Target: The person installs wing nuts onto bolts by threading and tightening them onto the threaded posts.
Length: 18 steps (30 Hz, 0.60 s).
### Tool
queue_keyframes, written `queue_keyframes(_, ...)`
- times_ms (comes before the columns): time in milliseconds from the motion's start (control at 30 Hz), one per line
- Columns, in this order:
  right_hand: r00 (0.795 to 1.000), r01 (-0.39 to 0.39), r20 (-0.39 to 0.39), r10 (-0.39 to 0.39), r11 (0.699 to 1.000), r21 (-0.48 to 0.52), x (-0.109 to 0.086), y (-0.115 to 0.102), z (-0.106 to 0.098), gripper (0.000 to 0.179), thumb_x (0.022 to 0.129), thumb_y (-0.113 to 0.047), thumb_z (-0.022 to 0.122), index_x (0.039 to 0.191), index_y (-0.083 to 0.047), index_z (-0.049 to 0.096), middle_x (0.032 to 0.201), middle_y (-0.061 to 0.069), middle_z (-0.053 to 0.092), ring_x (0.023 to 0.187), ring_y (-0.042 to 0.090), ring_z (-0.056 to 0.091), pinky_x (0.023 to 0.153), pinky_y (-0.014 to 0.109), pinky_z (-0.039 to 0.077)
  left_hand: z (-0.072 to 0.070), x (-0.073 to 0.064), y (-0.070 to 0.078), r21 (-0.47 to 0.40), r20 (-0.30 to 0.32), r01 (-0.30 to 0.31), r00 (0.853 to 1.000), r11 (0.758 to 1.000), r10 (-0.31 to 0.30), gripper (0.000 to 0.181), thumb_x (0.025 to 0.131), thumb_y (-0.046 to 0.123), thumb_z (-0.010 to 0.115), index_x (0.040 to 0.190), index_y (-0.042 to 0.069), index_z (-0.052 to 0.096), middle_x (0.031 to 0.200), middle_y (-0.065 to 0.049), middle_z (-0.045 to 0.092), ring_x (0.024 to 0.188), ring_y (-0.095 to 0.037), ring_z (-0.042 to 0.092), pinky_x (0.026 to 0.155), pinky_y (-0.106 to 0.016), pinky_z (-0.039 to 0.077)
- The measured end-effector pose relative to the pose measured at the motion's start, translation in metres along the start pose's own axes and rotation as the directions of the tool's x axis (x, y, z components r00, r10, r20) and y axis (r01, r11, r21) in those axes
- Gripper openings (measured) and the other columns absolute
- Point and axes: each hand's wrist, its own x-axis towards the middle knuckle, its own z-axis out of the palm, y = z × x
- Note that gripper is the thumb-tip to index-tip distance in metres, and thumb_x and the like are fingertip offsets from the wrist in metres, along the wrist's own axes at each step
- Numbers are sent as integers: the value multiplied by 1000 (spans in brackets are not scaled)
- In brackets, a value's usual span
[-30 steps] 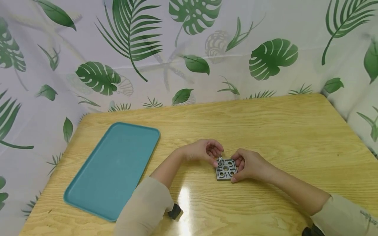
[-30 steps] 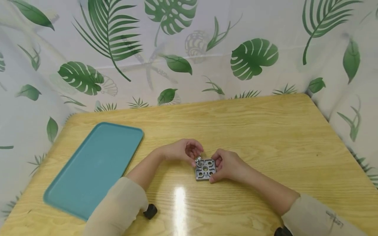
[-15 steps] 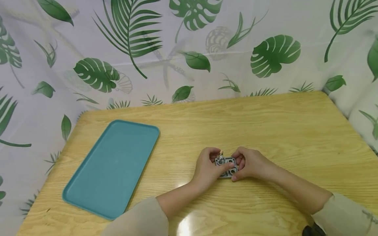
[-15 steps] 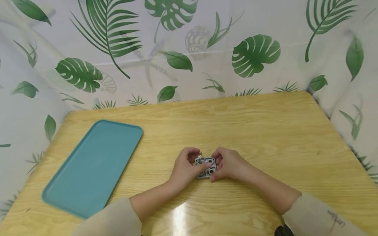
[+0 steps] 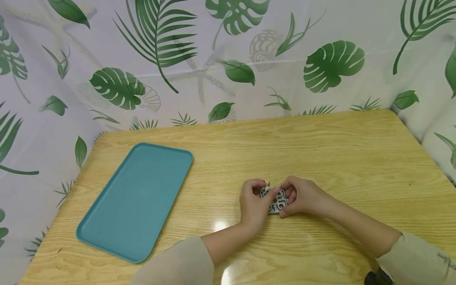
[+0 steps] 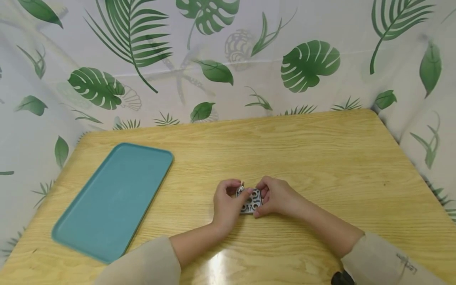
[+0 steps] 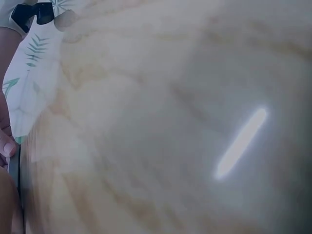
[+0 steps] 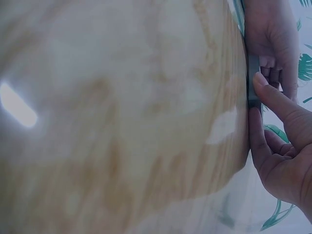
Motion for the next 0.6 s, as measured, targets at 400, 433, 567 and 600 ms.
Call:
queue_keyframes(400,1000,-8,3,8,1000,-1,2,2,1,65,61,-22,90,108,5,54,85,6,58,71,14,58,62,23,50,-21,19,-9,4,257,-48,965,999,45,21,83,14,74,96,3,62,100,-8,64,88,-7,57,78,-20,49)
queue_keyframes(433,1000,-10,4,10,1000,1,3,3,1,65,61,-22,90,108,5,54,85,6,58,71,14,58,62,23,50,-26,24,-9,12,327,-44,944,999,38,21,83,14,73,97,3,62,101,-8,64,87,-6,57,78,-19,49)
queue_keyframes(567,1000,-5,15,5,1000,12,3,3,0,66,61,-23,90,108,5,54,85,7,58,72,14,57,62,23,50,-42,51,-6,74,594,-25,804,997,-24,18,85,13,71,99,4,65,101,-6,65,88,-7,60,80,-20,49)
queue_keyframes(600,1000,-2,18,2,1000,12,3,3,0,66,61,-24,90,108,5,54,85,7,58,72,14,57,62,23,50,-45,58,-4,93,654,-22,756,995,-44,17,85,13,71,99,4,66,102,-5,66,89,-7,60,82,-20,49)
